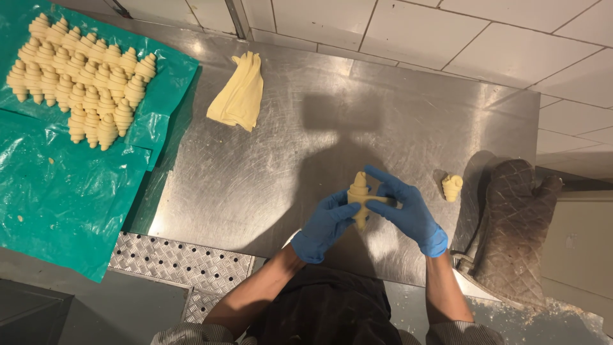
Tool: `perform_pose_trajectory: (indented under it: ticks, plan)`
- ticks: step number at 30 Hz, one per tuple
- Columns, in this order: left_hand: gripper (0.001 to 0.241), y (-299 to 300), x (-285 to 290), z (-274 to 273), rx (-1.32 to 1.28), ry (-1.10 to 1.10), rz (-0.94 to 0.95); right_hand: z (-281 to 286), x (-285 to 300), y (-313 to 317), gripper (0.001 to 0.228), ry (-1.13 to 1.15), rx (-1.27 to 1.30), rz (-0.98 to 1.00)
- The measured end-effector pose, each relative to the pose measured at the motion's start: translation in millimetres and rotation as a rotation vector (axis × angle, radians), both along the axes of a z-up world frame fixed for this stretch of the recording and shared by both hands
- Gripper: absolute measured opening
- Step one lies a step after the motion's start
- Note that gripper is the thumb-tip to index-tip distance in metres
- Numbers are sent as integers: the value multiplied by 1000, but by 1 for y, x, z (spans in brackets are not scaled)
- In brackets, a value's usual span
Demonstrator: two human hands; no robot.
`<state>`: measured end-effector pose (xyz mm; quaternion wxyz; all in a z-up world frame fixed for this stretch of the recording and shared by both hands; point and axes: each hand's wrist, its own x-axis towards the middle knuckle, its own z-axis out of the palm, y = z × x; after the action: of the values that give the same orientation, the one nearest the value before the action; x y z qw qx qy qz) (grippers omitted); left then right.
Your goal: The recorder is rolling triangular pieces of pastry dough into croissant shapes and placing them onto a tray.
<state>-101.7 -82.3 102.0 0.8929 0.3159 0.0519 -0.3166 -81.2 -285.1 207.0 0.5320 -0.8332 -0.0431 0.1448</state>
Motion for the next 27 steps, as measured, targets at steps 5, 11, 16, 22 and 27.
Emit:
perform_pose_trajectory:
  ticks: [5,11,16,22,27]
  plan:
    - [49,3,5,19,-61,23,15,-4,2,-3,75,-48,43,-15]
    - [48,-1,3,17,-73,9,23,-6,2,-7,76,-33,96,-30]
    - [48,-6,0,8,-89,-26,20,-6,0,-4,75,-74,109,-29]
    - [49,-7,2,12,-127,-4,65,-13,1,-10,75,-50,145,-53]
    - [53,-10,1,13,-67,-11,39,-8,-3,-4,71,-53,189,-52]
